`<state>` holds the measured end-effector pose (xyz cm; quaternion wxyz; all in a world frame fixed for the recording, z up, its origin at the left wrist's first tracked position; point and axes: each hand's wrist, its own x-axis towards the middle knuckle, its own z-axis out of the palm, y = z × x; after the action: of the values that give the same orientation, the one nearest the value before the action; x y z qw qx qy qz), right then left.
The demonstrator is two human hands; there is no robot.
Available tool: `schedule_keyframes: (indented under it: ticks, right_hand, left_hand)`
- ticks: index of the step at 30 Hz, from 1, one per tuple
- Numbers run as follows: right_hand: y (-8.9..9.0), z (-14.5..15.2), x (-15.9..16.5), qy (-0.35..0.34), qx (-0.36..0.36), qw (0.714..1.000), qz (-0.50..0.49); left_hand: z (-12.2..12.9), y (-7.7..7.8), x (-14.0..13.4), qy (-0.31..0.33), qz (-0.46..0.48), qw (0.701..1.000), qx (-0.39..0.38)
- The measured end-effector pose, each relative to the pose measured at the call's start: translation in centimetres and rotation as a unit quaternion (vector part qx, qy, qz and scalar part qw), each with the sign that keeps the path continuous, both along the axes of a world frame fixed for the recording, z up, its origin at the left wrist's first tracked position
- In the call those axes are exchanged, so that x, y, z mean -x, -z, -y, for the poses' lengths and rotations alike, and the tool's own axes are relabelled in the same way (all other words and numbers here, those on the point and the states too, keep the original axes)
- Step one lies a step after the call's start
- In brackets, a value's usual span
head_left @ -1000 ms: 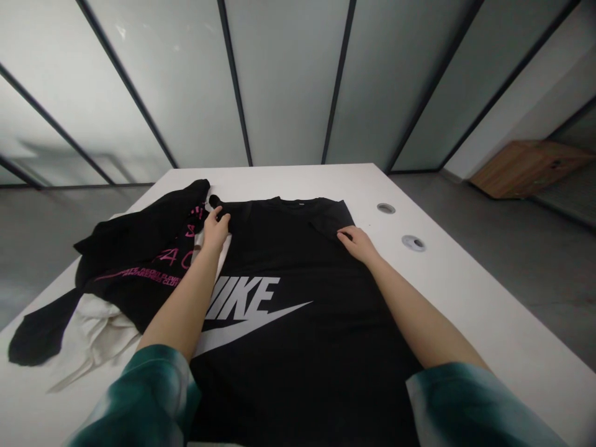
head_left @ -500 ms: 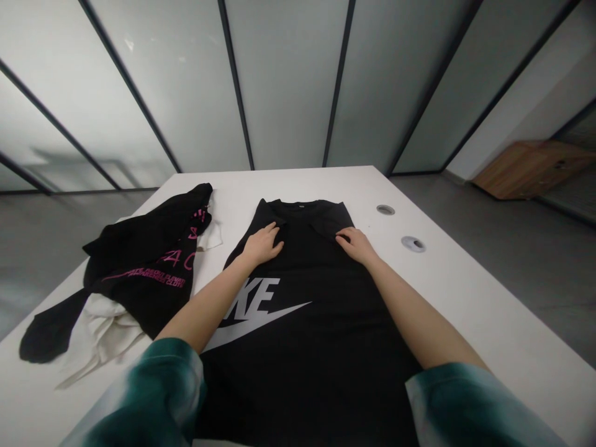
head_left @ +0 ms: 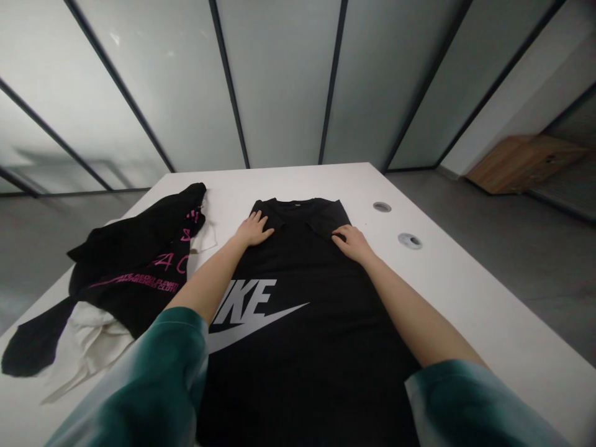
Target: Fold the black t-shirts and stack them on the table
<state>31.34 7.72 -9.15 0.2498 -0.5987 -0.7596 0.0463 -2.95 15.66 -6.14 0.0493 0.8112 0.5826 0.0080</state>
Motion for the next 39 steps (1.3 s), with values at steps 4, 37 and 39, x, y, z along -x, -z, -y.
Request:
schedule_keyframes:
  ticks: [4,37,39]
  right_hand:
    - [0.1,0.0,-0.1,-0.001,-0.002,1.000,0.000]
    - [0.3,0.1,-0.1,0.005,-0.001,1.000,0.008]
    - [0.2,0.1,0.0,0.005,-0.001,1.000,0.007]
  left_hand:
    - [0.1,0.2,0.6,0.015,-0.008,0.999,0.047]
    - [-0.8,-0.2,1.1,0.121,-0.023,0.992,0.007]
    - [0.0,0.1,0.0,0.084,-0.017,0.996,0.026]
